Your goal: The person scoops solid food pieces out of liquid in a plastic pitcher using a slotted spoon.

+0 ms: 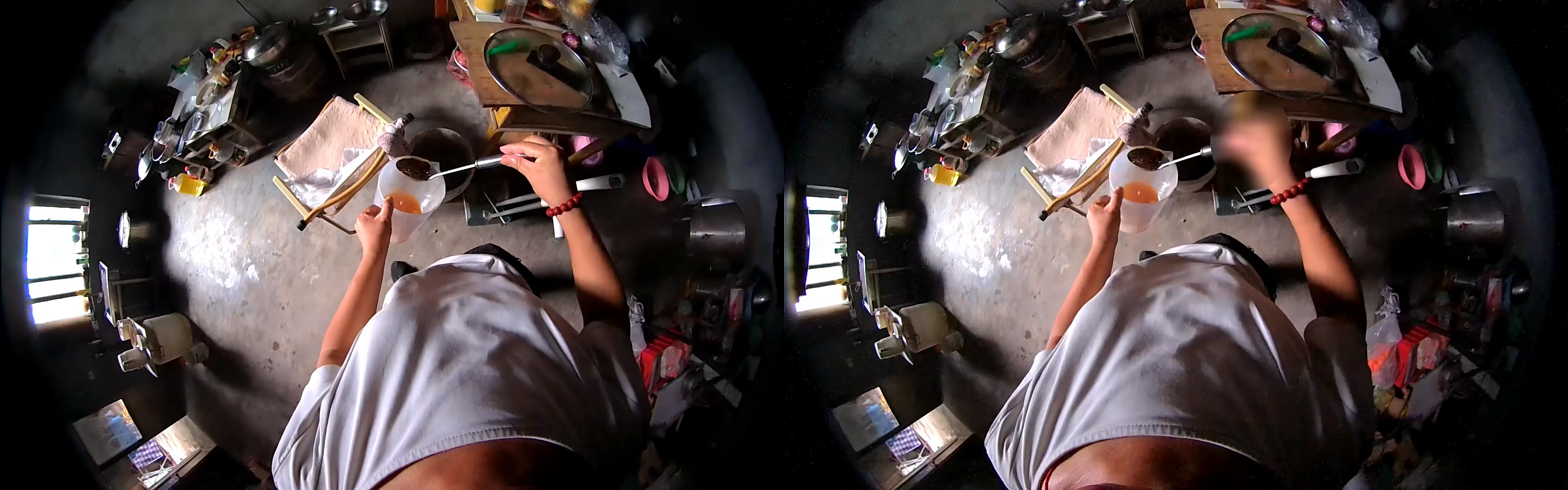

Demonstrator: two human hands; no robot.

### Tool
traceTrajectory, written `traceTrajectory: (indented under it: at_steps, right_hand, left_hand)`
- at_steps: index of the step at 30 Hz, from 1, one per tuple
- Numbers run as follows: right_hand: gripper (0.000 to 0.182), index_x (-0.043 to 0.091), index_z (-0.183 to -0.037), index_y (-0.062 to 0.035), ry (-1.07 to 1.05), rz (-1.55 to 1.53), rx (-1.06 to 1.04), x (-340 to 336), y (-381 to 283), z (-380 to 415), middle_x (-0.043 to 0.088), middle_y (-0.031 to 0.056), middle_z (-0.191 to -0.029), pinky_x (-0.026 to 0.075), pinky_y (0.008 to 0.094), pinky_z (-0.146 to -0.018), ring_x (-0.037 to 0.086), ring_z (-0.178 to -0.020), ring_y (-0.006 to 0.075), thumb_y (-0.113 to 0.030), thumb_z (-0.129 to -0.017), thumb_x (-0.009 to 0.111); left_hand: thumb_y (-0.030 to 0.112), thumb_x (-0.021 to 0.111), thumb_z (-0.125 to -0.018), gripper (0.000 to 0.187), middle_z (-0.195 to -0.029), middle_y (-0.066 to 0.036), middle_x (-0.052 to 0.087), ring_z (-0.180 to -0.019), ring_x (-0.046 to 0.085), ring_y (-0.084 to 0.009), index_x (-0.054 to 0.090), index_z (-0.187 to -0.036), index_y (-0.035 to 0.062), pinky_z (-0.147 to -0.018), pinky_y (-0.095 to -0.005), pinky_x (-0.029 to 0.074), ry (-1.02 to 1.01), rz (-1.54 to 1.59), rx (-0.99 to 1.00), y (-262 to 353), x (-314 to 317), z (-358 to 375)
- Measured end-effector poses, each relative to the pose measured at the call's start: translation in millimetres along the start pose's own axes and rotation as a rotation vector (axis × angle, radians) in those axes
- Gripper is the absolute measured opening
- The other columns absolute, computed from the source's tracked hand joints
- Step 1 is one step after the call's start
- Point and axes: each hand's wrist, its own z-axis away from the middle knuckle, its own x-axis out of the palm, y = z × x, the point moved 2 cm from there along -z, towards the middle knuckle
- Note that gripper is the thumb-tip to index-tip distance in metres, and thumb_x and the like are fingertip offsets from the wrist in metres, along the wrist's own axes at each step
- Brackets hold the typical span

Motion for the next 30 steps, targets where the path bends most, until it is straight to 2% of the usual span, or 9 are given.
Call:
traceTrajectory:
  at_steps: [6,10,14,17,20,22,23,24,30]
  right_hand:
    - [0.012,0.067,-0.085,0.0026,0.247,-0.06,0.093,-3.7,14.3,3.3,0.066,0.0091,-0.078,0.048,0.0276,-0.067,0.062,-0.071,0.0179,-0.004,-0.075,0.068]
    - [0.02,0.067,-0.091,0.0022,0.316,-0.354,0.394,31.9,58.9,12.3,0.068,0.0065,-0.079,0.048,0.024,-0.068,0.062,-0.075,0.0107,-0.015,-0.082,0.066]
    - [0.033,0.068,-0.091,-0.0014,0.374,-0.32,0.741,81.0,99.5,28.6,0.067,0.0057,-0.071,0.045,0.0249,-0.06,0.057,-0.061,0.0098,-0.033,-0.082,0.065]
    - [0.035,0.068,-0.089,-0.0031,0.402,-0.386,0.851,122.1,130.9,40.4,0.066,0.0046,-0.066,0.043,0.0254,-0.056,0.055,-0.055,0.0086,-0.037,-0.082,0.063]
    - [0.03,0.062,-0.073,-0.0067,0.505,-0.688,1.088,163.4,154.2,49.2,0.059,0.0021,-0.06,0.027,0.0192,-0.034,0.041,-0.04,0.0041,-0.035,-0.085,0.063]
    - [0.032,0.061,-0.078,-0.0067,0.449,-0.791,1.087,194.6,178.2,56.7,0.057,0.0017,-0.058,0.028,0.0202,-0.033,0.042,-0.04,0.0053,-0.037,-0.086,0.061]
    - [0.033,0.062,-0.086,-0.0068,0.194,-0.758,1.19,200.0,184.8,62.2,0.055,0.0001,-0.059,0.028,0.02,-0.033,0.041,-0.039,0.0053,-0.039,-0.087,0.058]
    - [0.034,0.063,-0.091,-0.0084,0.139,-0.92,1.161,210.6,188.2,64.2,0.054,-0.002,-0.06,0.028,0.0198,-0.033,0.039,-0.039,0.005,-0.041,-0.089,0.054]
    - [0.037,0.063,-0.101,-0.0114,0.104,-1.024,1.142,232.5,203.4,71.3,0.048,-0.0055,-0.062,0.022,0.0197,-0.034,0.033,-0.041,0.003,-0.043,-0.092,0.046]
  left_hand:
    - [0.052,0.06,-0.075,0.058,-0.053,-0.014,0.055,-0.053,0.054,-0.0227,0.061,-0.065,-0.0043,-0.057,-0.0373,0.043,-0.013,-0.027,-0.037,-4.2,7.6,-14.2]
    - [0.05,0.061,-0.076,0.056,-0.051,-0.008,0.052,-0.051,0.049,-0.0175,0.059,-0.06,-0.0034,-0.053,-0.0337,0.041,-0.017,0.004,-0.058,-18.0,9.5,-17.8]
    - [0.048,0.061,-0.076,0.054,-0.05,-0.013,0.053,-0.049,0.052,-0.0211,0.059,-0.06,-0.0038,-0.054,-0.0366,0.043,0.007,0.025,-0.058,-22.0,-2.9,-10.9]
    - [0.046,0.062,-0.076,0.052,-0.05,-0.01,0.051,-0.05,0.048,-0.0166,0.059,-0.063,-0.0035,-0.052,-0.0342,0.041,0.003,0.086,-0.122,-30.0,-13.8,-3.3]
    - [0.042,0.063,-0.077,0.048,-0.05,-0.005,0.05,-0.051,0.046,-0.0122,0.058,-0.061,-0.0022,-0.05,-0.0307,0.038,-0.013,0.192,-0.164,-22.4,-28.7,13.4]
    - [0.038,0.064,-0.079,0.043,-0.051,0.001,0.046,-0.051,0.041,-0.0079,0.057,-0.058,0.0005,-0.048,-0.0267,0.033,-0.007,0.236,-0.176,-11.4,-36.9,24.4]
    - [0.037,0.065,-0.079,0.042,-0.052,0.002,0.045,-0.05,0.039,-0.0072,0.056,-0.058,0.0018,-0.047,-0.0261,0.031,-0.008,0.295,-0.176,-13.0,-39.4,26.6]
    - [0.036,0.065,-0.08,0.041,-0.052,0.003,0.044,-0.05,0.036,-0.0065,0.055,-0.058,0.003,-0.046,-0.0254,0.028,-0.007,0.353,-0.176,-14.7,-42.1,29.6]
    - [0.036,0.065,-0.08,0.042,-0.052,0.004,0.041,-0.05,0.033,-0.0061,0.052,-0.056,0.0044,-0.045,-0.026,0.025,0.002,0.318,-0.202,-18.4,-57.8,39.8]
